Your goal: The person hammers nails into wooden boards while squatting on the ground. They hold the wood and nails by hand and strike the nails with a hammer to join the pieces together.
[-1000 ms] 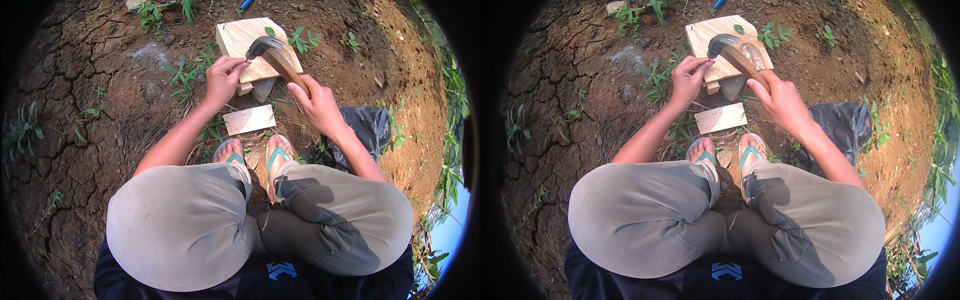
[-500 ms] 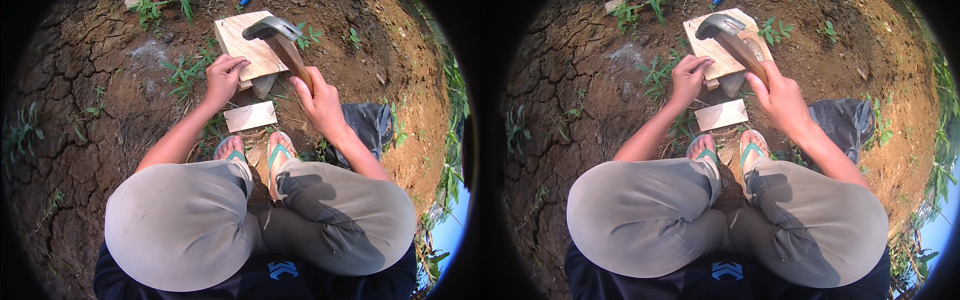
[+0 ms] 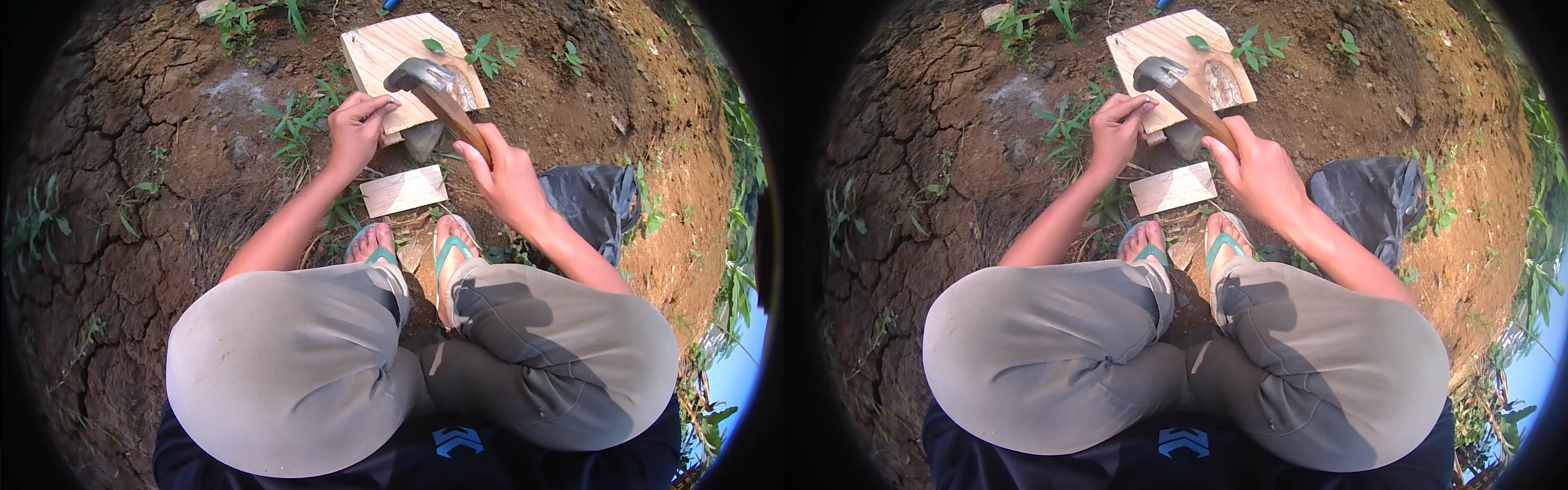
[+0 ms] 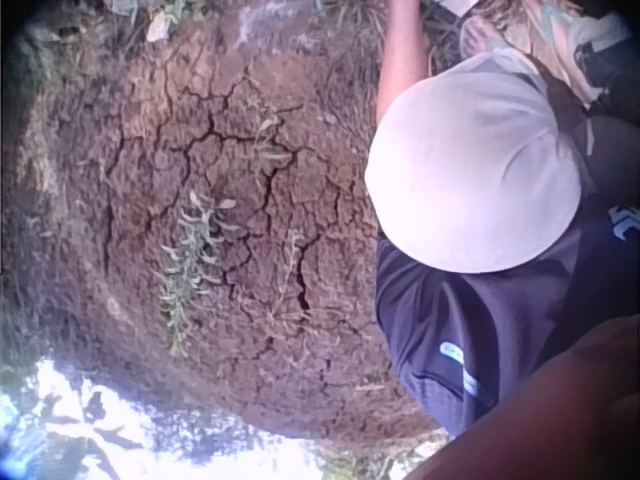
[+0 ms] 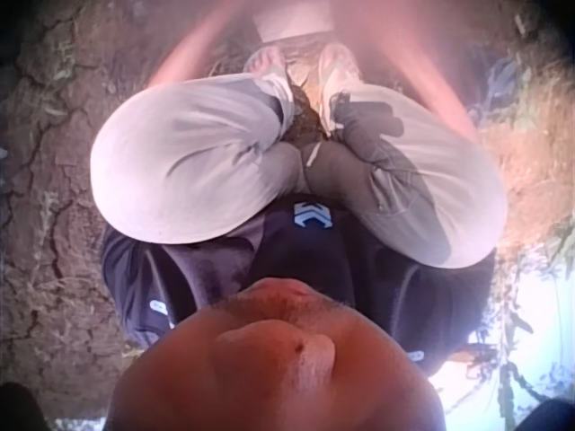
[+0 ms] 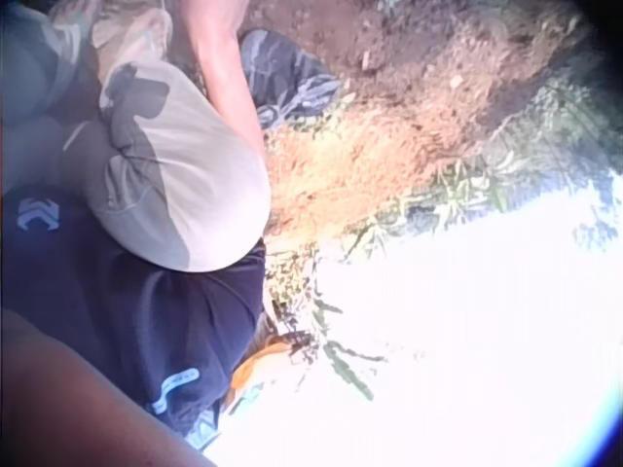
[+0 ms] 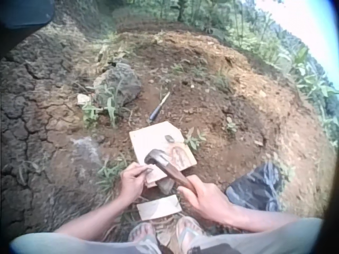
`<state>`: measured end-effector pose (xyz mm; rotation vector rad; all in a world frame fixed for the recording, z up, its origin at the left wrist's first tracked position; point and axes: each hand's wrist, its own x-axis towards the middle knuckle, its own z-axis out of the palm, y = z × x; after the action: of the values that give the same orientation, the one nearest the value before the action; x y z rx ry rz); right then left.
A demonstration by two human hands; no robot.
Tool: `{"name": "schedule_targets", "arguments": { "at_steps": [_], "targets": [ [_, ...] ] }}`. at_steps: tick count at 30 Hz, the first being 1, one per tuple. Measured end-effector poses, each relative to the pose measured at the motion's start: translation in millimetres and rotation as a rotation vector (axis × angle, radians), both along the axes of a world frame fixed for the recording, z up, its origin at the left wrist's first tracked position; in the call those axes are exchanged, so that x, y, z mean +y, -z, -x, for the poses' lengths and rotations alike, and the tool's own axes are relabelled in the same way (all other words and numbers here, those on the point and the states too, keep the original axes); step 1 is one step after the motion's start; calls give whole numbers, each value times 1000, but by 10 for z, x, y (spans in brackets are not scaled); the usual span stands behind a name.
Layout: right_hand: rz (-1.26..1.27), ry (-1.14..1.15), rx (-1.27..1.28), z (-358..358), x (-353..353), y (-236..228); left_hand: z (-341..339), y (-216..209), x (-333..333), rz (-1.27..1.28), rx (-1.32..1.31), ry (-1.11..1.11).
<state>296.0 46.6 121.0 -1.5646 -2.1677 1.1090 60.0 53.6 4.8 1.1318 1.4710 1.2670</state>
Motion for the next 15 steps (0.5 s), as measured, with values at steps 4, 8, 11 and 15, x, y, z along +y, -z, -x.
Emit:
{"name": "schedule_targets", "arguments": {
  "at_steps": [4, 8, 11, 15],
  "targets": [
    [-20, 54, 71, -5, -62, 42, 15, 8, -7, 10, 27, 40],
    [5, 7, -45, 17, -40, 24, 14, 41, 2, -10, 5, 9],
    [12, 101, 93, 36, -66, -48, 21, 28, 22, -29, 26, 14],
    [63, -59, -109, 9, -28, 61, 20, 54, 55, 1, -50, -31]
  ]
}}
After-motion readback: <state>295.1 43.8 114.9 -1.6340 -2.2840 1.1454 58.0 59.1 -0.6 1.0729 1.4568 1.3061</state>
